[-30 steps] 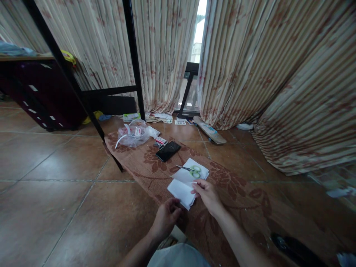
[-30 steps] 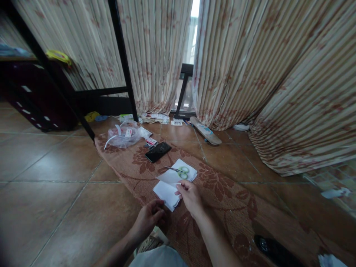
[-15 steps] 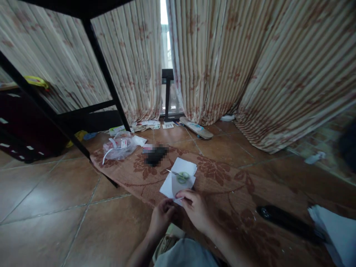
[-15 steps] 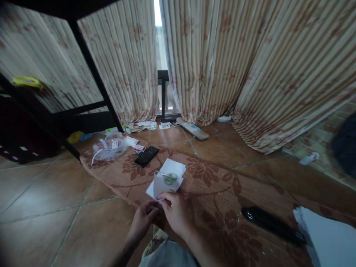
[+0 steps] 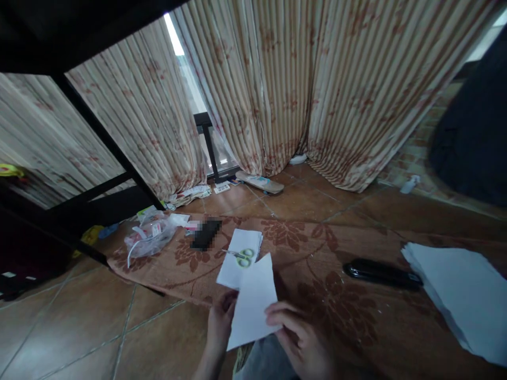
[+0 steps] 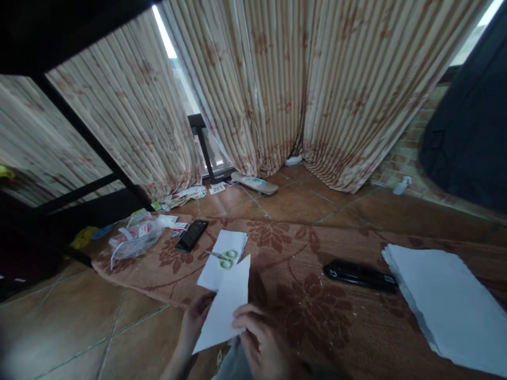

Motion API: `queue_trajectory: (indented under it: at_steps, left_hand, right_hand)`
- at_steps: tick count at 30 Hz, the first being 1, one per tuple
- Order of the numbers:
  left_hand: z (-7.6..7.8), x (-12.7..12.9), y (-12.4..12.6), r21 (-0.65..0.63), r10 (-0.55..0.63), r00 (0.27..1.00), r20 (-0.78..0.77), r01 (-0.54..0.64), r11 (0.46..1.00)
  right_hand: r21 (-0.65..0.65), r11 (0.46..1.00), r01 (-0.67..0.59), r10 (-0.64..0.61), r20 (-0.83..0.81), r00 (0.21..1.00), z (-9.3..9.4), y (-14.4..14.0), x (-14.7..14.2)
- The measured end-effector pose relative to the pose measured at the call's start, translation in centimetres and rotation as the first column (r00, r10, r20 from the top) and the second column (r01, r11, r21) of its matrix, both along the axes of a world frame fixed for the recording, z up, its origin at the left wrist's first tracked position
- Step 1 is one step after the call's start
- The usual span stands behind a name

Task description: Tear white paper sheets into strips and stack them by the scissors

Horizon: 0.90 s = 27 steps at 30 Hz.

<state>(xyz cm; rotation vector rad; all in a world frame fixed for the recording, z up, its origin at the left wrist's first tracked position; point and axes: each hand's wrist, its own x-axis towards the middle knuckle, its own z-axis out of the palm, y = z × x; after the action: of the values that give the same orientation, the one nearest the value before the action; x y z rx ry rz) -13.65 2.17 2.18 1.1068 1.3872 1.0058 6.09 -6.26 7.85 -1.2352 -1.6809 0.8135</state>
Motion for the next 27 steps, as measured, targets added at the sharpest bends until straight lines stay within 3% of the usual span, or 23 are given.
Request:
queue_trajectory:
  at_steps: [6, 11, 14, 17, 23, 27]
  left_hand:
    - [-0.2, 1.6, -2.0, 0.02, 0.055, 0.998, -0.014, -0.055, 0.998]
    - [1.2, 6.4, -3.4, 0.124, -0.178, 0.976, -0.126, 0.193, 0.973]
    - [1.9, 9.7, -3.7, 0.252, -0.348, 0.898, -0.27, 0.415, 0.874]
    - [1.6, 12.1, -3.6, 0.313, -0.397, 0.781, -0.483, 0.577, 0.754]
    - [-1.0, 14.4, -3.3, 0.39, -0.331, 0.587, -0.738, 0.773, 0.501]
    - [-2.0, 14.5, -3.4, 0.414, -0.278, 0.564, -0.778, 0.792, 0.449]
  right_hand:
    - [0.037, 0.927, 0.373, -0.375, 0.149, 0.915, -5.1, -2.5, 7.2]
    - [-0.01, 0.915, 0.404, -0.392, 0.224, 0.892, -7.6, -1.7, 10.1]
    - [-0.01, 0.929, 0.369, -0.353, 0.267, 0.896, -8.0, -1.3, 10.1]
    - [-0.009, 0.936, 0.353, -0.336, 0.285, 0.898, -8.0, -1.3, 9.9]
    - [-0.013, 0.939, 0.344, -0.325, 0.302, 0.896, -8.1, -1.2, 10.1]
    - [0.043, 0.913, 0.406, -0.394, 0.349, 0.85, -8.3, -1.1, 10.7]
